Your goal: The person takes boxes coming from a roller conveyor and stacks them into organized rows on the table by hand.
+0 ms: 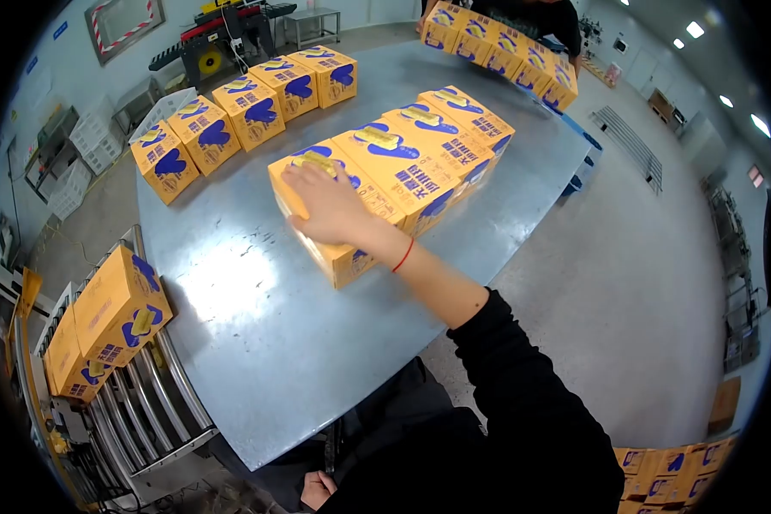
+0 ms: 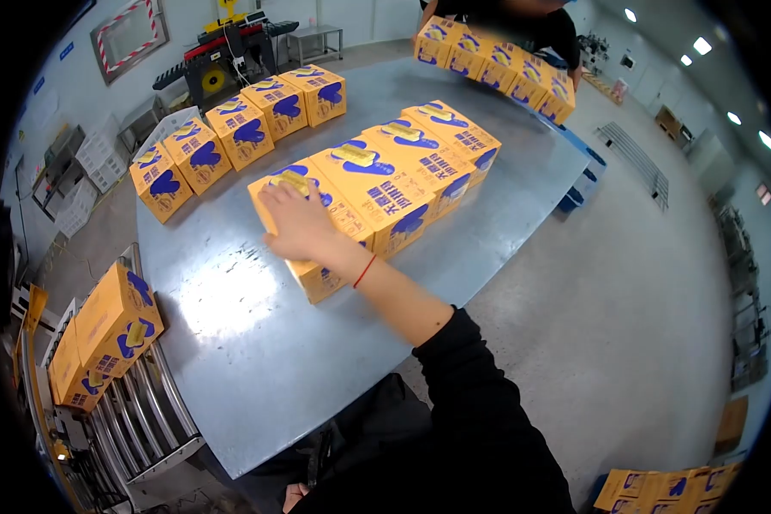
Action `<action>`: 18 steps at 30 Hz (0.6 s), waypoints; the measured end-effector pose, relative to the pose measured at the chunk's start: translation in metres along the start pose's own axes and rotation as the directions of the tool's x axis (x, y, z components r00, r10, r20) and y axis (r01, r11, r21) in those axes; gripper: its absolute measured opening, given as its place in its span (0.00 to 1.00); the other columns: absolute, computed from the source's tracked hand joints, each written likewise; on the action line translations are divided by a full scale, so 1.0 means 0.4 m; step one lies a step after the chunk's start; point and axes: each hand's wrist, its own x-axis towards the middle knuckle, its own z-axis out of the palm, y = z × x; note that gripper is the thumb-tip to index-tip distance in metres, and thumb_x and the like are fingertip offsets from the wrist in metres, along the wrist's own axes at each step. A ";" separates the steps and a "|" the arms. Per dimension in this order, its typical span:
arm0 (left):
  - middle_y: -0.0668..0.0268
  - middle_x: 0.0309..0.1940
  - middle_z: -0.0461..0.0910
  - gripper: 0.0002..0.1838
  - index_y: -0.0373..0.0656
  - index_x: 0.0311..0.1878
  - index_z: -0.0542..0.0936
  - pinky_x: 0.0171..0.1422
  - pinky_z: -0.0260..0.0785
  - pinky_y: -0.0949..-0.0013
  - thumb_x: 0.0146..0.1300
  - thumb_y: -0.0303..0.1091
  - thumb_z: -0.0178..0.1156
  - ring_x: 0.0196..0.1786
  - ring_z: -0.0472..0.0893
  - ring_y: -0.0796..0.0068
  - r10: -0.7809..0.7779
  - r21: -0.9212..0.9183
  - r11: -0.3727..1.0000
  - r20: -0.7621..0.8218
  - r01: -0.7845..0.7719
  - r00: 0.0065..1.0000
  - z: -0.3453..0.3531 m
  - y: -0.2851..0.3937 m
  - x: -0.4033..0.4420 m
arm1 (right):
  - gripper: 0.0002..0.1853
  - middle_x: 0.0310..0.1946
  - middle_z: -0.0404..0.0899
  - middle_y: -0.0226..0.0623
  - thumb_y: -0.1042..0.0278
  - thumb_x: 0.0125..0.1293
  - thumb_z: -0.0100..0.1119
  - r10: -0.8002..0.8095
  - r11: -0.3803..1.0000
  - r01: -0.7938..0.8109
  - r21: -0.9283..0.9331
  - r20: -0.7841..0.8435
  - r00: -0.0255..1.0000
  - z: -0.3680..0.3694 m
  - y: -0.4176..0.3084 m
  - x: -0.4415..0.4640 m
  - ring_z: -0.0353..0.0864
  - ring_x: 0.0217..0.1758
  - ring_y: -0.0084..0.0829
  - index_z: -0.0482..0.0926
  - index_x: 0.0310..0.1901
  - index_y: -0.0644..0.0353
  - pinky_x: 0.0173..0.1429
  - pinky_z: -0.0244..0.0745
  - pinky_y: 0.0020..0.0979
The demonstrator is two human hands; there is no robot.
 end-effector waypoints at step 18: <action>0.61 0.23 0.79 0.11 0.43 0.26 0.76 0.28 0.70 0.59 0.66 0.31 0.60 0.23 0.78 0.57 0.357 0.199 0.914 0.022 -0.354 0.934 0.038 -0.390 0.198 | 0.31 0.59 0.79 0.55 0.50 0.66 0.67 0.478 0.744 -0.569 -0.350 -0.318 0.819 0.041 0.320 0.116 0.78 0.64 0.52 0.78 0.60 0.69 0.67 0.73 0.49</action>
